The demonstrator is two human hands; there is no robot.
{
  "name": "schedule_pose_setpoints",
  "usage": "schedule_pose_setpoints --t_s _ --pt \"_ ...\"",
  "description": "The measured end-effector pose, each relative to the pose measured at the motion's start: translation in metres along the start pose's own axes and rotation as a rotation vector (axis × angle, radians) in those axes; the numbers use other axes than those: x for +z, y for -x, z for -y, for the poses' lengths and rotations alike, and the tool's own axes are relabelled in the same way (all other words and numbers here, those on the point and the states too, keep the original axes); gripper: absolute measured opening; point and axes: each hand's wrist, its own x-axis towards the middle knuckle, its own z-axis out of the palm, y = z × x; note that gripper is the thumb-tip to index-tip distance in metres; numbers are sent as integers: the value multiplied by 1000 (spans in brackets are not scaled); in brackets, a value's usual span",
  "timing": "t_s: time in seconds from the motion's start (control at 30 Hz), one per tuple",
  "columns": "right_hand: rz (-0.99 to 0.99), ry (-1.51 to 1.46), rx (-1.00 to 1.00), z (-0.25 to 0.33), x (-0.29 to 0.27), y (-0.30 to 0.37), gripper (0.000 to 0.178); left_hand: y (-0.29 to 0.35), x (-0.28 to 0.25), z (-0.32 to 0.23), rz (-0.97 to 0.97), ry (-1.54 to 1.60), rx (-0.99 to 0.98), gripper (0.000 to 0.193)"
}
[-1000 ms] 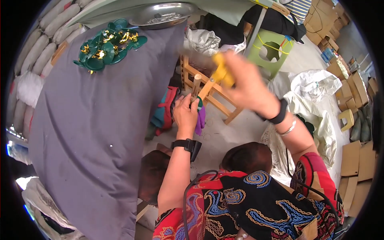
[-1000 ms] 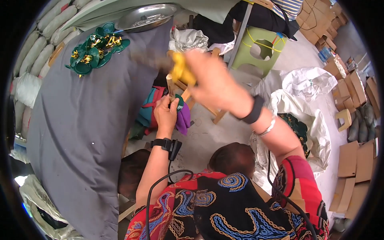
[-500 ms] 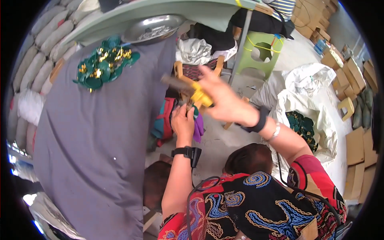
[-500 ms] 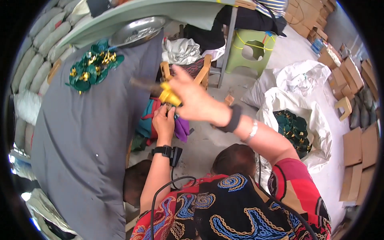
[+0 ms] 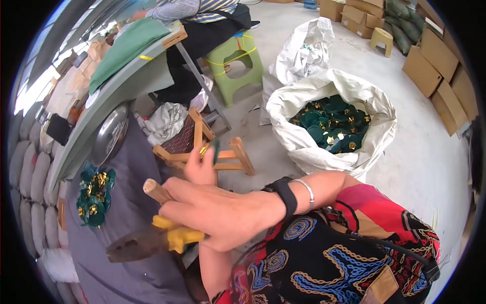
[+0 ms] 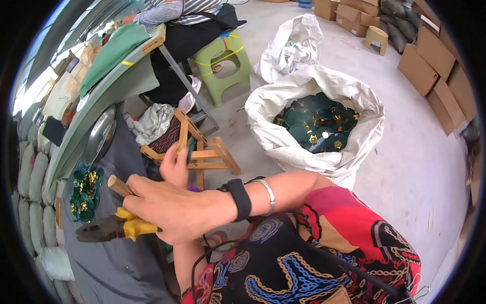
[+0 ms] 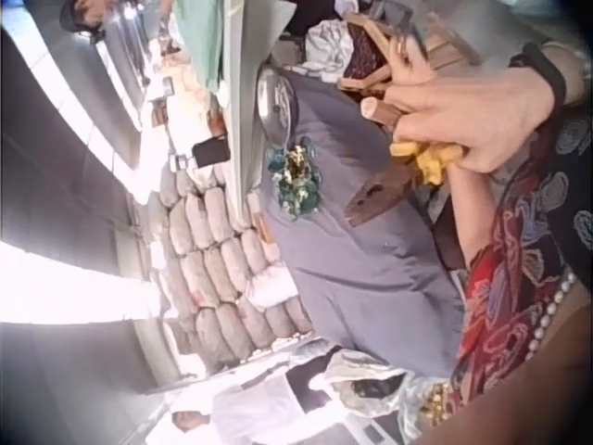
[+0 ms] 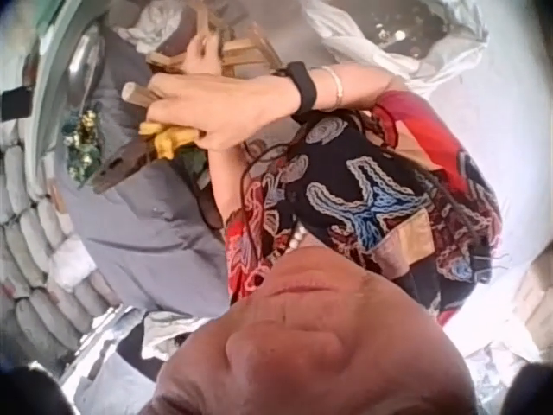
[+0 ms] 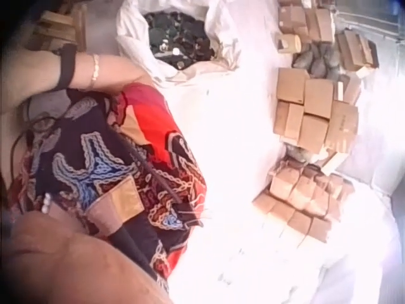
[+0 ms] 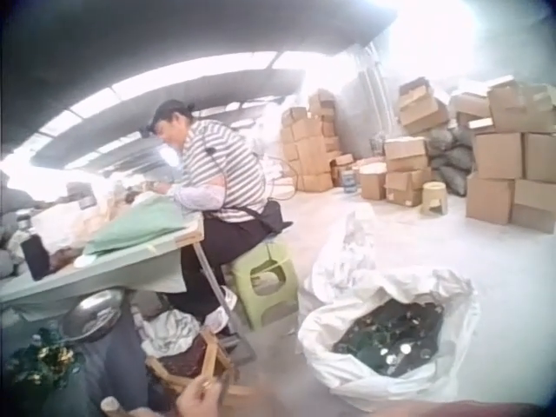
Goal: Using pliers to assemble or crimp gold-colored components onto green plastic bases.
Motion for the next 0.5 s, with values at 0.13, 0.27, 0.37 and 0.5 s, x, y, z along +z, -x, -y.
schedule_pose_setpoints --t_s 0.13,0.27,0.37,0.5 --pt "68 -61 -47 16 15 0 45 -16 23 -32 230 587 18 64" --pt "-97 159 -21 7 -9 16 48 -33 8 9 -1 371 49 51" --pt "-176 163 43 -18 -14 17 44 -27 -73 -14 -399 -156 114 26" --pt "-197 -65 165 -30 18 16 44 -18 -227 -6 -830 -219 -3 20"
